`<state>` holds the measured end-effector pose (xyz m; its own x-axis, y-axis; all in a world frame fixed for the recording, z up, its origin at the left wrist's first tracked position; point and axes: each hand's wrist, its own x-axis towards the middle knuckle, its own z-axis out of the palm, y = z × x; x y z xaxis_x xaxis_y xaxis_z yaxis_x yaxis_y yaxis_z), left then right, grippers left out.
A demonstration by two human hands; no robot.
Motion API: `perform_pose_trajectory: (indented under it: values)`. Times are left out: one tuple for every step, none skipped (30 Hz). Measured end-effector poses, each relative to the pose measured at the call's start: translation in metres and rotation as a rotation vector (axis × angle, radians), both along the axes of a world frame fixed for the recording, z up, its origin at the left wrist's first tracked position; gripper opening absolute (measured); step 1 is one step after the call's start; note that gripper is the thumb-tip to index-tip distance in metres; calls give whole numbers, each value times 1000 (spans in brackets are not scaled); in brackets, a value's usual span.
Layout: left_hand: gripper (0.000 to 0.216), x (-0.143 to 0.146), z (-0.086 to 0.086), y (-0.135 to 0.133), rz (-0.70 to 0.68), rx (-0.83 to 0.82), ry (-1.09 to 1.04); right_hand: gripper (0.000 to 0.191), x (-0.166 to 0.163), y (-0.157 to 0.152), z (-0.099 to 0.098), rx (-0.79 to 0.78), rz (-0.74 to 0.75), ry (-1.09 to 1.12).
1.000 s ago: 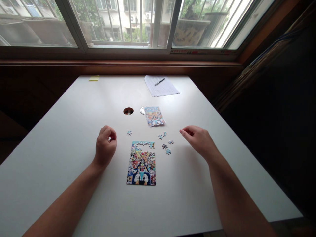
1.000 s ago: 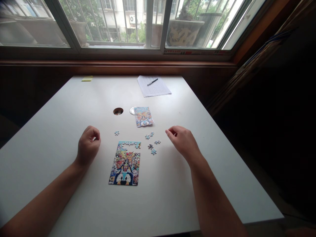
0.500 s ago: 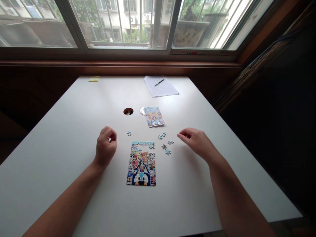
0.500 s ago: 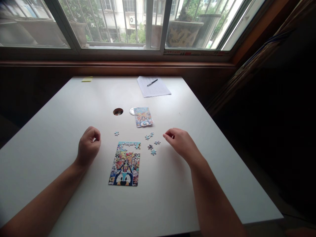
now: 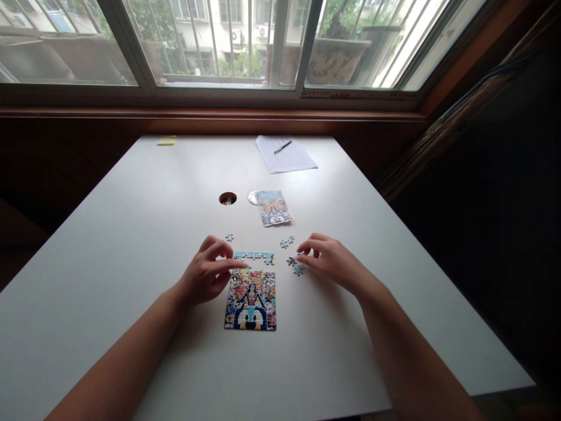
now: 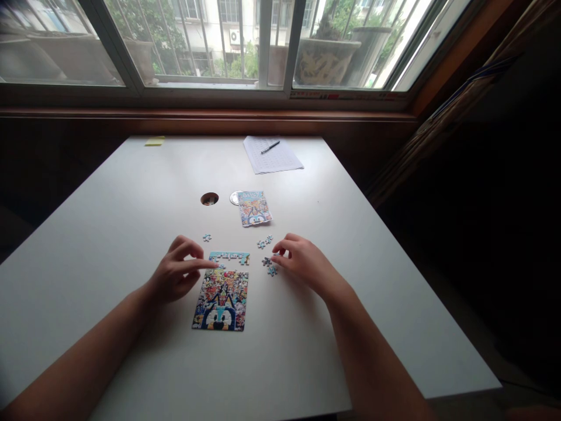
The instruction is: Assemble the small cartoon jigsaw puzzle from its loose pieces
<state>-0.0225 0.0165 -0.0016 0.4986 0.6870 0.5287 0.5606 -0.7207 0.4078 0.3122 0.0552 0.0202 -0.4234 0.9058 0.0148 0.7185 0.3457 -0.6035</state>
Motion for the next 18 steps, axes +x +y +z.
perform_pose_trajectory:
  values:
    - [52, 3, 1, -2, -64, -3, 56, 12, -3, -1, -1, 1, 14, -7]
    - [54, 6, 3, -5, -113, -12, 117, 11, -7, -3, -2, 2, 28, -16]
    - [54, 9, 4, -7, -152, -22, 177, 10, -10, -4, -3, 5, 41, -26]
    - [54, 12, 5, -8, -172, -32, 228, 9, -12, -5, -4, 12, 49, -34]
    - [53, 14, 6, -10, -193, -43, 281, 9, -14, -6, -4, 20, 56, -44]
    - [52, 17, 6, -11, -200, -44, 316, 8, -15, -7, -5, 30, 58, -55]
    - [51, 19, 6, -11, -200, -42, 345, 8, -16, -7, -6, 42, 57, -65]
    - [50, 20, 5, -12, -196, -38, 368, 7, -17, -8, -6, 55, 55, -72]
    - [49, 21, 5, -12, -189, -31, 385, 7, -17, -8, -7, 65, 53, -77]
    - [47, 22, 5, -12, -183, -25, 399, 7, -17, -8, -8, 70, 51, -79]
    - [46, 22, 4, -12, -179, -20, 409, 8, -18, -8, -9, 70, 52, -79]
    - [45, 23, 4, -13, -179, -16, 416, 8, -18, -7, -10, 67, 52, -78]
    - [44, 23, 4, -13, -179, -14, 417, 9, -19, -7, -11, 61, 53, -77]
    - [43, 24, 5, -13, -179, -13, 419, 9, -20, -7, -12, 56, 54, -77]
    - [42, 24, 5, -13, -179, -13, 418, 9, -20, -7, -13, 51, 56, -79]
    - [41, 25, 5, -13, -178, -15, 418, 10, -21, -8, -13, 48, 61, -82]
    - [40, 25, 6, -13, -179, -19, 420, 9, -21, -8, -14, 48, 68, -86]
    - [40, 26, 6, -13, -181, -23, 421, 9, -21, -8, -14, 50, 74, -92]
